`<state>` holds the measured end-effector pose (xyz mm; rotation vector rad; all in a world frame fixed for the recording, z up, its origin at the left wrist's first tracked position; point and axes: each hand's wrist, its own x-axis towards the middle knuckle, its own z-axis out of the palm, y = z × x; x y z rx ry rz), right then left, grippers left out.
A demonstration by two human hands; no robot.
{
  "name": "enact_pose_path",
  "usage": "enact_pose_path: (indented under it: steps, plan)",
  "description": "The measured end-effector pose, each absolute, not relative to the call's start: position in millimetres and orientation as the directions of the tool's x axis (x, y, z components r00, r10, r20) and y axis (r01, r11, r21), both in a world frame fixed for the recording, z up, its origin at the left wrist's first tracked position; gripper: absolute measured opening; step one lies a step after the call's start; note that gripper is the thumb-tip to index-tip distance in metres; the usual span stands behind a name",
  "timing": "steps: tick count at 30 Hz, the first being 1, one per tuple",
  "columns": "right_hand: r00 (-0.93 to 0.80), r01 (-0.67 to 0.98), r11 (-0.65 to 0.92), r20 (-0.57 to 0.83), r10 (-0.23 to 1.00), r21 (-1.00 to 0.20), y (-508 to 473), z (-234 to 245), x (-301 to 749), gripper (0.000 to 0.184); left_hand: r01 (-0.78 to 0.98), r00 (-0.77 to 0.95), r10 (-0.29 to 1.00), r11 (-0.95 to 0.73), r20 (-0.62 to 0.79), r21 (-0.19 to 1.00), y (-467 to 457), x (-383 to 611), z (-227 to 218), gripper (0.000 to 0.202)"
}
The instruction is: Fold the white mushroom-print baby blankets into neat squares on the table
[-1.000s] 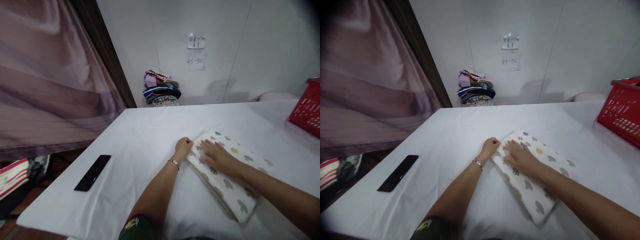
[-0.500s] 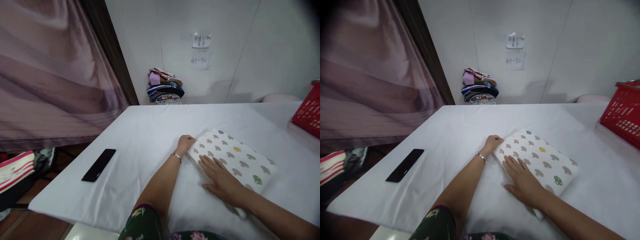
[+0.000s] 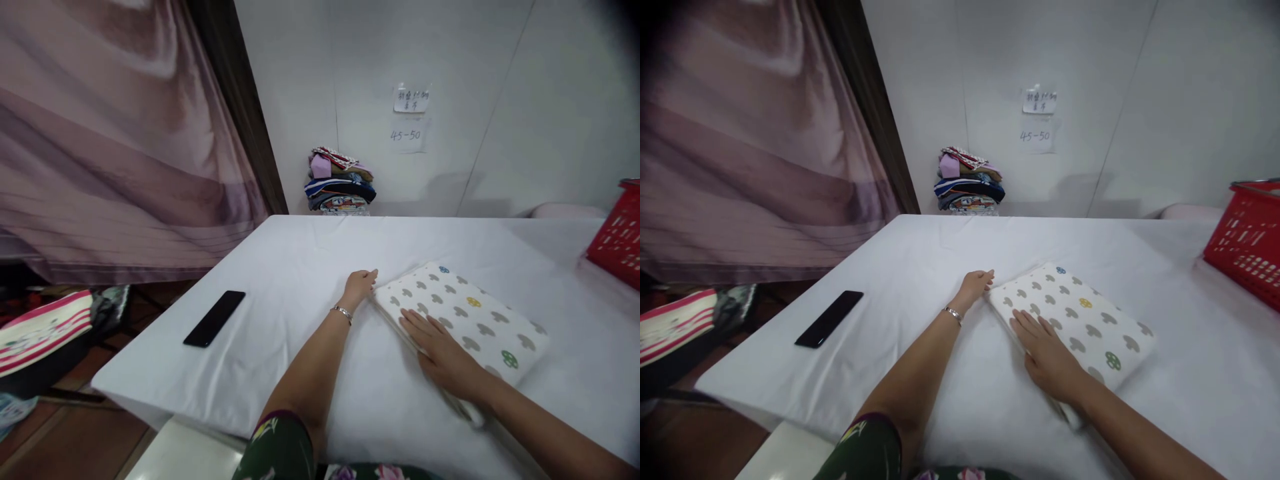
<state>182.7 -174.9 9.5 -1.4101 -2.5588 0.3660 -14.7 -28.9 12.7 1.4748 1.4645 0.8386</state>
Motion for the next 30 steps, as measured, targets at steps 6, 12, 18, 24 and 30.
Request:
enact_pose_path:
  steps: [6,12,18,24,30]
  plan:
    - [-0.512,0.802,0.500,0.055,0.857,-0.326,-174,11,182,0.072,0.524,0.159,0.963,0.106,-0.219,0.845,-58,-28,17,0.050]
    - [-0.495,0.800,0.481,0.059,0.867,-0.359,-175,13,183,0.073,0.612,0.074,0.997,-0.024,-0.027,0.790,-66,-9,17,0.026]
    - [-0.491,0.811,0.473,0.038,0.870,-0.344,-188,17,182,0.069,0.640,0.005,0.999,0.022,-0.032,0.768,-67,-4,15,0.019]
    - [-0.489,0.817,0.474,0.041,0.872,-0.330,-190,15,178,0.069,0.649,0.045,0.999,-0.010,-0.026,0.761,-67,-8,9,0.022]
    - [-0.485,0.829,0.473,0.035,0.874,-0.299,-189,16,177,0.068,0.779,0.076,0.933,-0.276,0.352,0.563,-86,4,27,0.026]
